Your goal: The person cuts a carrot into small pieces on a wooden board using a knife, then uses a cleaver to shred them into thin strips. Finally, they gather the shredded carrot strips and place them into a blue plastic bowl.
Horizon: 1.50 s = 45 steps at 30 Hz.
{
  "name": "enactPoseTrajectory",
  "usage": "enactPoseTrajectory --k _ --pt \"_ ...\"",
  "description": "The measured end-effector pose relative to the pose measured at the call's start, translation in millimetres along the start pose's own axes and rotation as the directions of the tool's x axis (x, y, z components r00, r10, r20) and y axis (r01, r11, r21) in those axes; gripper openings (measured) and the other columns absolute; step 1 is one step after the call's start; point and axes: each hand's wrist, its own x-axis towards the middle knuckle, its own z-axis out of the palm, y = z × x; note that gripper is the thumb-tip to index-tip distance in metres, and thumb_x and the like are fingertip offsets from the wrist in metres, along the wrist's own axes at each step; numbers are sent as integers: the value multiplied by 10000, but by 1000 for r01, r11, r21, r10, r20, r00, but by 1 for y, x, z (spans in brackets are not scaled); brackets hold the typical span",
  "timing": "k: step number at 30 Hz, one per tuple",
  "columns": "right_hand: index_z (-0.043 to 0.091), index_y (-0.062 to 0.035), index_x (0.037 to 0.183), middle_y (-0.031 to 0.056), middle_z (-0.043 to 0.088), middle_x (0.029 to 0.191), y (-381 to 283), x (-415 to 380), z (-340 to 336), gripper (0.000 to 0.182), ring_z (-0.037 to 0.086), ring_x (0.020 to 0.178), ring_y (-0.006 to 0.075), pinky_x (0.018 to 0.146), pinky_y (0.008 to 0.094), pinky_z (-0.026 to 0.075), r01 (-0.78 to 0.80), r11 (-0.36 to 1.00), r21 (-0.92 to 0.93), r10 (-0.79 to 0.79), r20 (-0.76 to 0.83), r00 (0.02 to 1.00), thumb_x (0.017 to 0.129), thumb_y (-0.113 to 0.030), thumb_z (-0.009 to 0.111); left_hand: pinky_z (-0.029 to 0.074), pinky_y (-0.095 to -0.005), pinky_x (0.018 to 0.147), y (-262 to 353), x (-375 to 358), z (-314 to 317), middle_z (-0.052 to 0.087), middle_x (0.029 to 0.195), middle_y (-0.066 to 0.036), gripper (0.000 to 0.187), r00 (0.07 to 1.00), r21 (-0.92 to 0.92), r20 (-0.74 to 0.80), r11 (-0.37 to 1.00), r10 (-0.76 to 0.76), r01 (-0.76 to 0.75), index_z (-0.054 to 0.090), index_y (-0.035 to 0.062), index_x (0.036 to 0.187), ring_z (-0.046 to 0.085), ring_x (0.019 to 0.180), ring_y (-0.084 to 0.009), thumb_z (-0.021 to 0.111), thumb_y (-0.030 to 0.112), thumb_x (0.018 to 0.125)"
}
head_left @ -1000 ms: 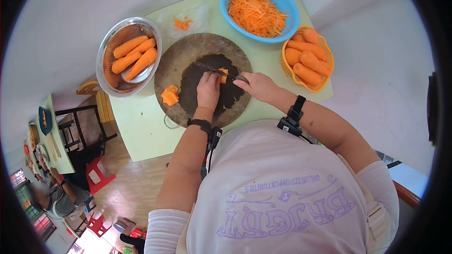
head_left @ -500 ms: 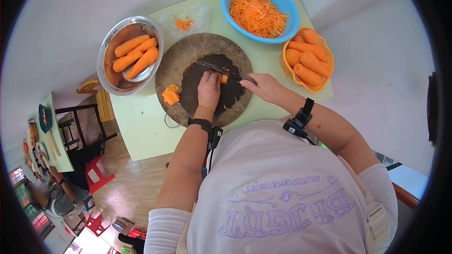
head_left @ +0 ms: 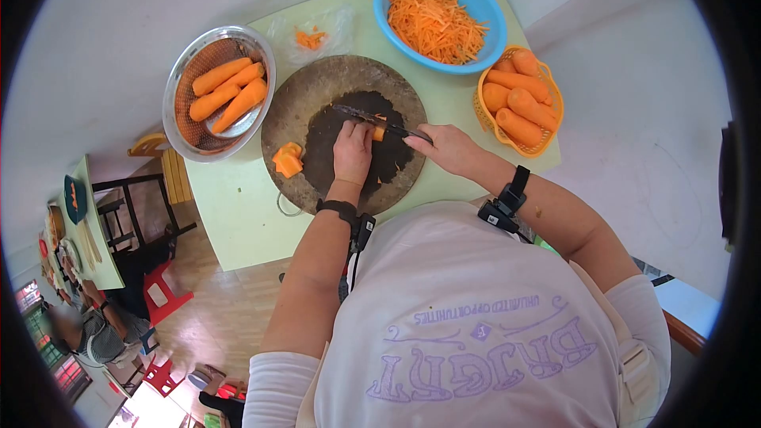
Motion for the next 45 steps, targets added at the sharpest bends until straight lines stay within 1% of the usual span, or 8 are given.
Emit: enactPoseTrajectory --k 8,13,17,19,22,28,34,45 --pt "626 2 937 235 650 795 -4 4 -2 547 629 796 420 724 474 492 -11 1000 -21 12 20 1000 974 -524 481 522 -388 716 2 1 -1 603 922 -128 72 1000 -6 -2 1000 -18 18 645 41 919 626 829 -339 659 47 848" --pt "642 -2 1000 229 663 841 -1 13 14 541 634 821 417 738 474 497 9 1000 6 -9 -49 999 963 -523 501 525 -385 721 -1 0 1 613 933 -123 72 1000 -6 -17 1000 12 -12 647 49 915 631 842 -333 660 47 844" --pt "648 -10 1022 226 666 854 -1 12 13 529 634 834 414 750 468 499 -7 1000 -10 6 -46 999 963 -516 507 527 -384 726 -1 -1 1 617 941 -121 66 1000 -38 -26 999 7 -8 646 49 911 633 848 -331 659 49 845" --pt "649 -11 974 199 642 782 2 14 14 446 622 749 355 715 416 491 25 996 80 -20 -67 998 976 -441 534 527 -385 728 -1 -1 1 615 937 -122 62 1000 -20 -27 1000 5 -6 644 49 908 632 845 -331 657 47 848" --pt "666 -15 1022 211 669 849 -7 8 1 513 639 842 394 759 452 498 -16 996 91 18 -21 1000 962 -503 518 527 -387 727 -1 0 0 615 936 -122 59 1000 -31 -12 1000 0 0 643 47 909 632 845 -332 656 47 851" --pt "665 -11 1000 210 662 817 -12 -1 -8 511 635 804 391 737 447 495 -66 995 80 63 35 997 966 -499 516 527 -389 719 -1 0 0 612 927 -123 58 1000 -20 -15 1000 5 -5 641 46 908 634 838 -334 659 50 853" --pt "647 -9 954 226 652 794 -6 0 -2 516 628 779 409 721 462 493 -38 999 31 38 7 999 971 -504 501 528 -390 721 -1 -1 1 611 927 -122 65 1000 -11 -7 1000 -3 3 643 48 913 634 839 -335 658 42 850" --pt "650 -19 960 222 658 807 -13 -3 -4 504 634 796 407 722 464 499 -25 999 -35 25 -10 1000 972 -501 500 528 -393 727 -4 -1 2 611 951 -124 91 1000 -5 11 1000 -11 11 641 49 928 631 853 -336 651 26 841"
